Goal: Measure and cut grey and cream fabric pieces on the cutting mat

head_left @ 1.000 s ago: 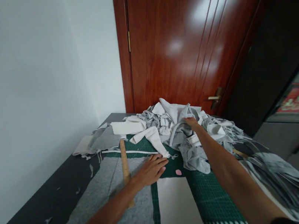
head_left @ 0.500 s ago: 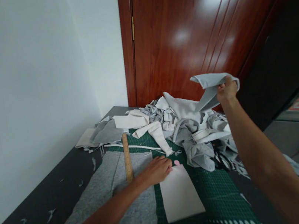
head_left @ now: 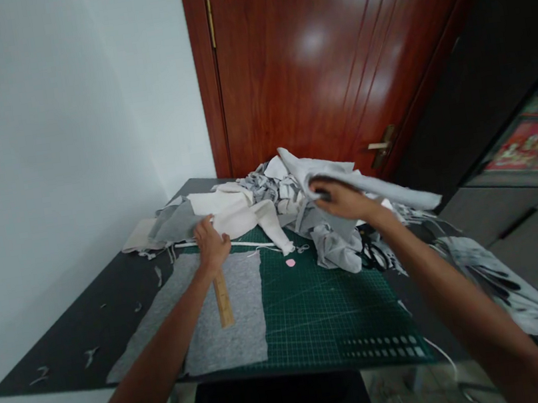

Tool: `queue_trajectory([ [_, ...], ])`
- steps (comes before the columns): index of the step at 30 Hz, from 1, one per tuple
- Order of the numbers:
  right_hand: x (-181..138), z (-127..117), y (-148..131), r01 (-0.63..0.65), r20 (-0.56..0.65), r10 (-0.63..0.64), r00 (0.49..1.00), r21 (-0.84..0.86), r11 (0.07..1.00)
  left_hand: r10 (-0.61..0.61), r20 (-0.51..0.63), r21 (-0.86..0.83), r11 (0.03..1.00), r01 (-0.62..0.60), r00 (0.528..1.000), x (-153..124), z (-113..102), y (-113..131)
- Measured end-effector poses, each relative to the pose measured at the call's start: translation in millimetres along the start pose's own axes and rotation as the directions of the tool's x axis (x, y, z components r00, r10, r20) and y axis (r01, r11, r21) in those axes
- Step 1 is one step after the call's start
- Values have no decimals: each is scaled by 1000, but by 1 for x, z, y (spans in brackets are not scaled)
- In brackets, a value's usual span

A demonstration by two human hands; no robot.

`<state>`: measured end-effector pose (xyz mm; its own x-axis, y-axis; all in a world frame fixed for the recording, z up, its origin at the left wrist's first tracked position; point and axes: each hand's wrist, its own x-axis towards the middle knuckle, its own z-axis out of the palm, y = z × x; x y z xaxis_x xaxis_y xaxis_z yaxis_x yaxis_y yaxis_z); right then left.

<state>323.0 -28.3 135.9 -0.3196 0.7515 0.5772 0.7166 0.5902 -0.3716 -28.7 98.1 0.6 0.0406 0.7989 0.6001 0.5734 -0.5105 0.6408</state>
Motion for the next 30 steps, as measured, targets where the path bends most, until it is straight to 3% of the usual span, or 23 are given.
queue_trajectory([
  [2, -27, 44, -24, -29, 282, 28, 959, 2, 1000, 106, 18, -20, 994, -106, 994, -10, -6, 18],
  [4, -52, 81, -42, -39, 394, 29, 919, 19, 999, 266, 129, -112, 961, -252, 955, -26, -7, 40],
  [6, -69, 106, -52, -40, 463, 14, 886, 46, 998, 486, 310, -338, 859, -383, 817, -46, -5, 61],
  [9, -79, 119, -56, -63, 511, 19, 859, 68, 996, 667, 516, -568, 736, -368, 538, -73, 1, 83],
  [11, -80, 115, -55, -81, 537, 22, 844, 86, 993, 718, 542, -630, 691, -354, 437, -82, 3, 89],
  [12, -79, 111, -55, -85, 552, 16, 834, 100, 991, 734, 533, -643, 675, -363, 421, -83, 3, 90],
  [17, -66, 77, -60, -170, 604, -22, 796, 258, 951, 806, 392, -558, 592, -581, 444, -71, -9, 90],
  [20, -57, 52, -72, -228, 634, -38, 772, 333, 915, 845, 331, -499, 534, -682, 420, -67, -13, 91],
  [22, -52, 33, -83, -224, 637, -44, 770, 334, 915, 839, 322, -541, 543, -643, 438, -64, -14, 93],
  [26, -48, -16, -99, -229, 592, 39, 805, 249, 941, 767, 297, -641, 602, -477, 568, -49, -26, 104],
  [30, -57, -66, -101, -216, 393, 141, 909, 154, 964, 708, 320, -657, 645, -390, 629, -15, -56, 125],
])
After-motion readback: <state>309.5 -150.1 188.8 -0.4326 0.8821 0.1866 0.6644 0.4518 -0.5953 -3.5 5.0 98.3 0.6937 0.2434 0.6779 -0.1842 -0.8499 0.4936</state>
